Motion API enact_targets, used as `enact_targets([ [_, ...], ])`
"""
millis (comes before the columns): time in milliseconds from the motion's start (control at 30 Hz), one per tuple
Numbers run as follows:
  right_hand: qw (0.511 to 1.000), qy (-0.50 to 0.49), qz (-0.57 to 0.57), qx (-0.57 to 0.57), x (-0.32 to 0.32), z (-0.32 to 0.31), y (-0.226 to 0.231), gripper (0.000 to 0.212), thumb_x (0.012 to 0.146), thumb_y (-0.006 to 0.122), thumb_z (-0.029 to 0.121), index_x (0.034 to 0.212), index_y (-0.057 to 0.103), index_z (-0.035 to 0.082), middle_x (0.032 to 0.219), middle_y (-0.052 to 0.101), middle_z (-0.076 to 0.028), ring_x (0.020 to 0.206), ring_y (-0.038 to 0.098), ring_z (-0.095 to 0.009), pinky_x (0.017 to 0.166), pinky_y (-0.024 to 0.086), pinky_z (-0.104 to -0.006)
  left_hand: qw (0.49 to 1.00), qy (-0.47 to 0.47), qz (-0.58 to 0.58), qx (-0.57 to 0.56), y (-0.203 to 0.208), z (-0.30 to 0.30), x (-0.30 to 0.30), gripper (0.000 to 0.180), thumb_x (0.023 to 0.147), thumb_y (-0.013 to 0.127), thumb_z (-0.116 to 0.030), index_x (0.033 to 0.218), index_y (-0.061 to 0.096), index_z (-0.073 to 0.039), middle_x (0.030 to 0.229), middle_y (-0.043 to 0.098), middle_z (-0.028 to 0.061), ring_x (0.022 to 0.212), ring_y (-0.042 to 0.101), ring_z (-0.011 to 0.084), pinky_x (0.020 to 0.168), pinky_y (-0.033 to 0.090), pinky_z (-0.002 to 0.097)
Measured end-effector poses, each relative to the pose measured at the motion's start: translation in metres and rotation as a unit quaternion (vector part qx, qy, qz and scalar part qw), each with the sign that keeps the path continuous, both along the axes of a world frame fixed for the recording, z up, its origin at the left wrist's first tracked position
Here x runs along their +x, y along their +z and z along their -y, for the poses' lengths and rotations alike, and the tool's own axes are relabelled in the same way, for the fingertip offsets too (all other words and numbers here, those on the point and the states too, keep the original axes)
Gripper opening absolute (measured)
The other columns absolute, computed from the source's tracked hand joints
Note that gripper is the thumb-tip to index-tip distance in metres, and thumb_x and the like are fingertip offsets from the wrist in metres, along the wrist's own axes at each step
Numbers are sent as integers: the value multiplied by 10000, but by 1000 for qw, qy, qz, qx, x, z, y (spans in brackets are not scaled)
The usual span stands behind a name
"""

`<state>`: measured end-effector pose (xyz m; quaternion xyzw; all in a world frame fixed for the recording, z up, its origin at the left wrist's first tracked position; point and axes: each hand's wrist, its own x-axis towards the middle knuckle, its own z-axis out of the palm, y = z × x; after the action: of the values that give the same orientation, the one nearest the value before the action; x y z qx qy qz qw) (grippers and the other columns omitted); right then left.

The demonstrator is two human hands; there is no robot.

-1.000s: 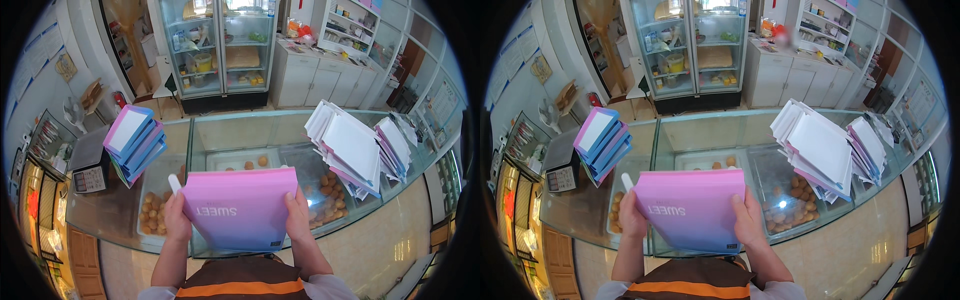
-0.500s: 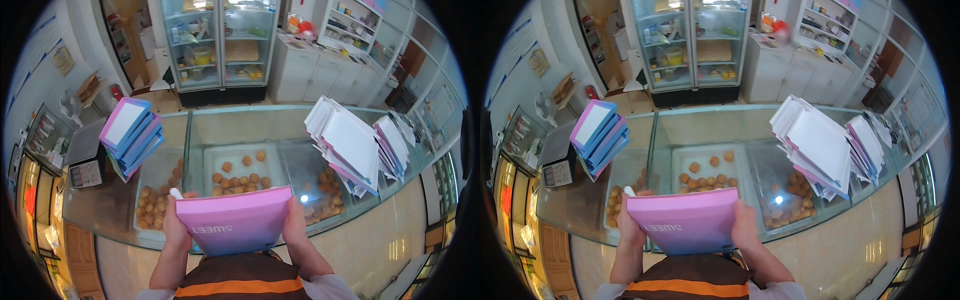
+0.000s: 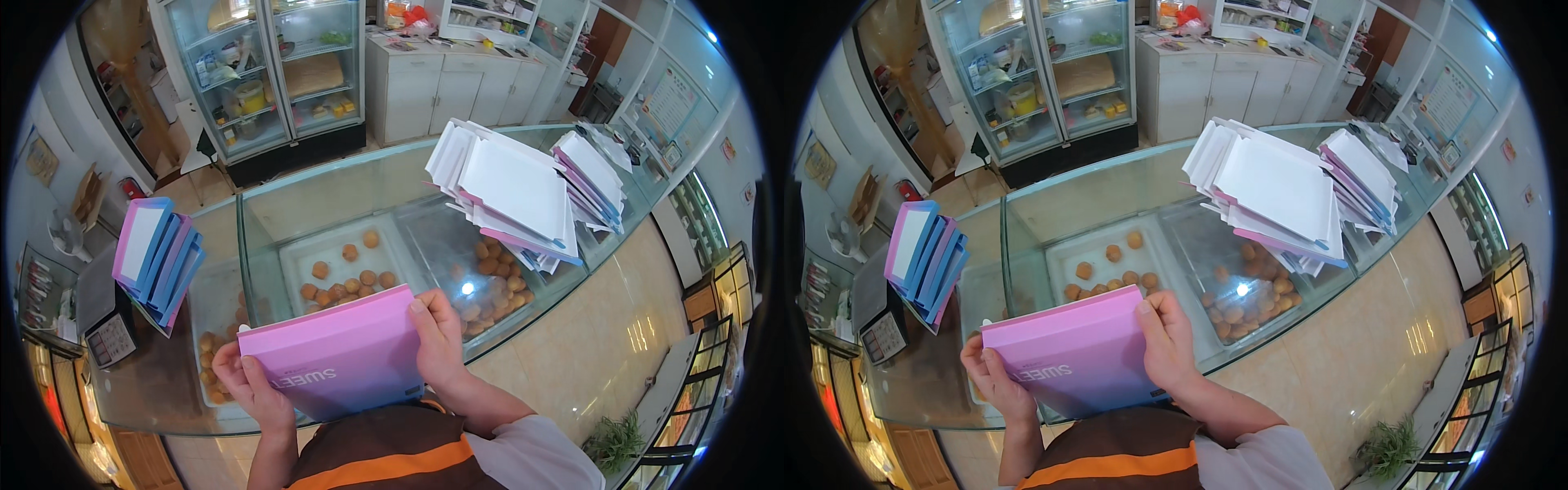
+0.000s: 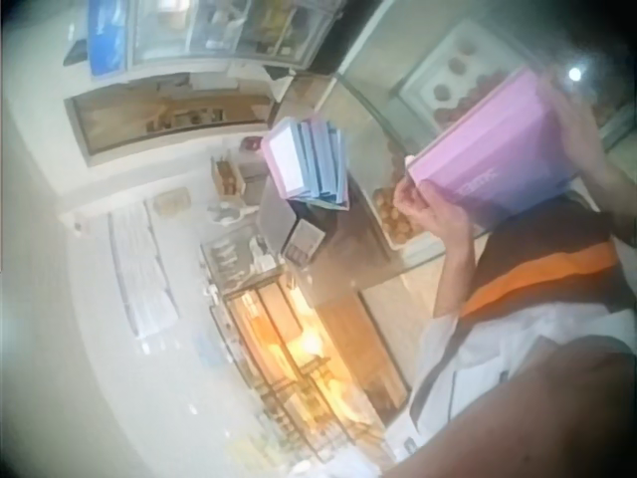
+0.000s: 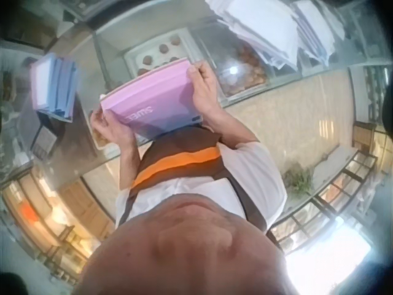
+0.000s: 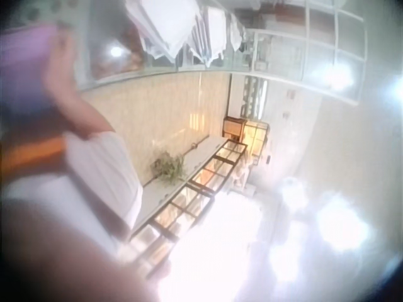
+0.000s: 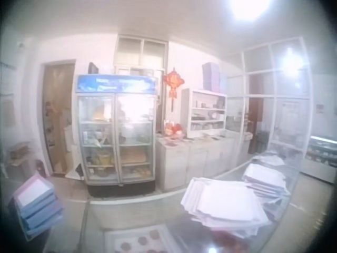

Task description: The person assembles multiple small cardboard boxes by folding flaps and inserting colored plastic frames into the box openings. The person repeatedly picks up flat boxes, folds them into shape, and inserts frames of different colors, then stacks the finished boxes on the counter.

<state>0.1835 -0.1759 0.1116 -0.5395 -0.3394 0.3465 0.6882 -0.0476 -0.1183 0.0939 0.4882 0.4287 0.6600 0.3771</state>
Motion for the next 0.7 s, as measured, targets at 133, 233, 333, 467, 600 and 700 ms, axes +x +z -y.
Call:
enact_targets([
  [133,998,-11,-60,17,-2,1,-1,101,1080,602,111,1013,557,50,915,572,26,831,499,-31,751,437,-220,998,-42,-15,44,-8,-1,-15,120,1111,527,-158,1133,507,-42,1039,605,66,980,566,124,928,469,309],
  [233,998,0,-67,10,3,0,-5,101,1067,624,99,1013,557,47,927,596,15,830,518,-30,746,446,-224,996,-85,7,11,-13,-3,-24,137,1111,519,-157,1169,512,-33,1040,620,65,980,577,120,914,471,290],
  [333,996,-26,-82,3,-2,-2,1,73,1066,619,94,1022,574,57,931,639,15,841,557,-31,792,470,-220,996,-61,51,-40,6,-2,-9,173,1115,531,-166,1184,563,-11,1064,644,62,979,576,105,900,467,273],
  [467,996,-6,-84,-1,1,2,-4,102,1057,647,89,1116,615,13,1009,673,-24,892,592,-49,797,485,-231,990,-88,29,-105,-3,-2,-18,270,1138,508,-205,1247,627,12,1148,667,57,1009,588,98,913,472,270],
  [600,995,-46,-88,10,-7,-5,10,134,1058,661,107,1118,674,-12,1005,712,-26,900,617,-53,816,502,-236,992,-47,25,-114,15,-3,1,319,1149,499,-255,1280,631,4,1174,678,45,1043,608,103,945,475,275],
  [700,996,-45,-74,37,-3,-14,16,149,1061,666,129,1059,700,-16,959,718,-5,884,619,-51,814,507,-241,996,-21,22,-78,31,-17,9,305,1146,503,-264,1264,619,-9,1172,678,44,1057,611,108,966,470,279],
])
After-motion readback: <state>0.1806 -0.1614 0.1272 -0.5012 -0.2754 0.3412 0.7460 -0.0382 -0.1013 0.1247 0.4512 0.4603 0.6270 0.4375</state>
